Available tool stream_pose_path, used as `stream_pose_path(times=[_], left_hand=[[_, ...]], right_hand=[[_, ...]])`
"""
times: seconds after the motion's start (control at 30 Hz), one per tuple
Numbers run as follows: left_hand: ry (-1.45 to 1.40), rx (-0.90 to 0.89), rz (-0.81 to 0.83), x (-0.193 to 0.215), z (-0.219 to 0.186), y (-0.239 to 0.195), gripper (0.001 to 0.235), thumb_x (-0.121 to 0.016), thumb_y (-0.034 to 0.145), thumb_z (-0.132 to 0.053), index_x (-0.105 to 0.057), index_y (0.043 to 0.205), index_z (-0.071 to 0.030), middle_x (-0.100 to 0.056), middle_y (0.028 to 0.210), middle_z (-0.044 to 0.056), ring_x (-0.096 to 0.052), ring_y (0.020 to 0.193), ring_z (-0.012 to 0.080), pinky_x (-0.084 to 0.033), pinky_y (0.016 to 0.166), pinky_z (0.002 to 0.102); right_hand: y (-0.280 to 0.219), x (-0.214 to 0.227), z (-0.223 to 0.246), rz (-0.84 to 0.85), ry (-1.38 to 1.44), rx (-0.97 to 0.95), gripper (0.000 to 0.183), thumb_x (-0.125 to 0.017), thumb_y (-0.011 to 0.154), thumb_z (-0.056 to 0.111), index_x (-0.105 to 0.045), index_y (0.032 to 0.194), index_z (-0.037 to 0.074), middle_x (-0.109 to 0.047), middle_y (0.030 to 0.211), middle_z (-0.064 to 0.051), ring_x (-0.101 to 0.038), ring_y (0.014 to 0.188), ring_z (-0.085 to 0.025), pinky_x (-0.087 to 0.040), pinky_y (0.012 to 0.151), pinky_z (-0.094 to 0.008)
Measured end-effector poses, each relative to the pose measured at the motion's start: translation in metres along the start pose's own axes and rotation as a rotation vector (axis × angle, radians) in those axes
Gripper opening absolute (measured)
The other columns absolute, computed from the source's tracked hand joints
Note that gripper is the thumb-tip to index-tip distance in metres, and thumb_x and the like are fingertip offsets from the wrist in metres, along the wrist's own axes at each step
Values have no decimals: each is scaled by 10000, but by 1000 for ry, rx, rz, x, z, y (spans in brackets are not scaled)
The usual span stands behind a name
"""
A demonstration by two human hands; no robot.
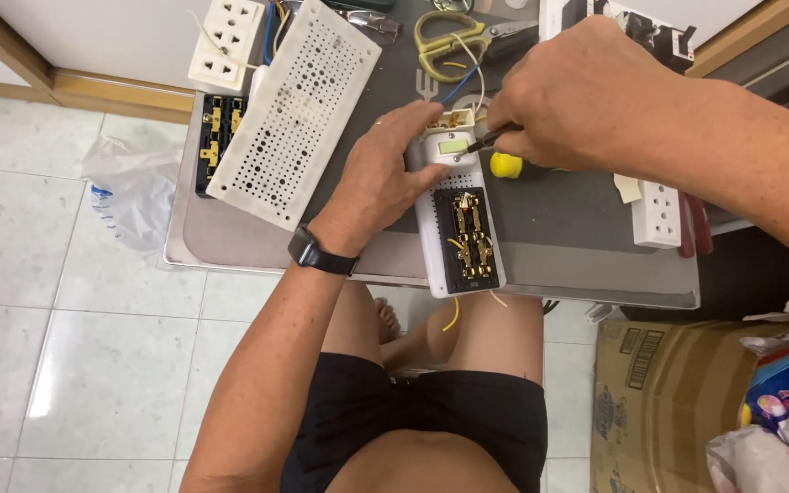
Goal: The person assembles an electrical component by inserting a black module with gold contacts into a white plastic housing. They then use a screwdriver to tighten screws on the module and the housing to secure the assembly.
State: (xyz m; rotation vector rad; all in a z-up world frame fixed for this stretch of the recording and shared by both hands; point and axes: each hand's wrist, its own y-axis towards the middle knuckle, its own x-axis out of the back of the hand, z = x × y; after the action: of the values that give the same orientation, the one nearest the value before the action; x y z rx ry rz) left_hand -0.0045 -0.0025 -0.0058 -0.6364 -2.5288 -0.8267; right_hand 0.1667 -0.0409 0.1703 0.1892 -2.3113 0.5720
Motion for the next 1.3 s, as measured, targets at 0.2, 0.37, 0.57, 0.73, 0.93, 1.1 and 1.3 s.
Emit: stream_pose_path(times=[0.2,0.37,0.57,0.73,0.93,1.1,1.3], left_hand=[[-3,-15,-18,-1,2,-1,608,-798,816,-201,-512,1345,-109,-561,1378,118,-500,1303,281,-404,1074,394],[-5,26,0,1,-2,0,638,-804,803,-194,-503,1359,-112,-547,1393,132,-487,1315,277,-396,1083,389],[24,-51,-37,-6,9,-1,656,-809,814,-197,-482,1375,-102,-554,1387,144,-508,1303,304,-417,1071,416],[46,-19,-11,-2,2,0,660,-808,814,-215,-482,1378,-109,-549,1395,135,-505,1304,295,-418,1062,413],[35,-39,-43,-8,14,-1,684,-841,800,-230,-482,1372,-122,-558,1389,115,-520,1292,304,-430,1055,421],[45,-24,-25,-5,7,0,677,-824,818,-213,-470,1385,-112,-543,1403,127,-497,1309,296,-418,1066,418],[46,-35,-49,-10,17,-1,687,-837,795,-246,-490,1378,-136,-553,1398,105,-516,1296,282,-424,1060,404]], right_hand=[[-1,-8,-1,-69,-24,31,208,-490,905,378,-676,816,406,-642,736,131,-664,740,-182,-399,472,-342],[3,-14,2,-165,-78,90,206,-522,920,394,-678,798,334,-669,740,124,-674,666,-174,-418,446,-322],[0,-7,18,-49,-112,180,174,-566,822,211,-646,670,236,-673,622,17,-688,606,-276,-492,496,-377],[13,32,23,209,-191,187,224,-503,890,162,-701,822,243,-722,755,29,-708,699,-222,-520,570,-337],[23,39,28,260,-144,195,268,-533,873,172,-537,1140,195,-724,800,33,-722,728,-223,-529,588,-352],[19,31,22,249,-237,220,161,-534,856,142,-676,830,213,-703,762,28,-696,681,-210,-515,547,-337],[20,46,29,286,-276,215,225,-535,877,130,-689,793,270,-715,784,70,-709,724,-164,-494,554,-293]])
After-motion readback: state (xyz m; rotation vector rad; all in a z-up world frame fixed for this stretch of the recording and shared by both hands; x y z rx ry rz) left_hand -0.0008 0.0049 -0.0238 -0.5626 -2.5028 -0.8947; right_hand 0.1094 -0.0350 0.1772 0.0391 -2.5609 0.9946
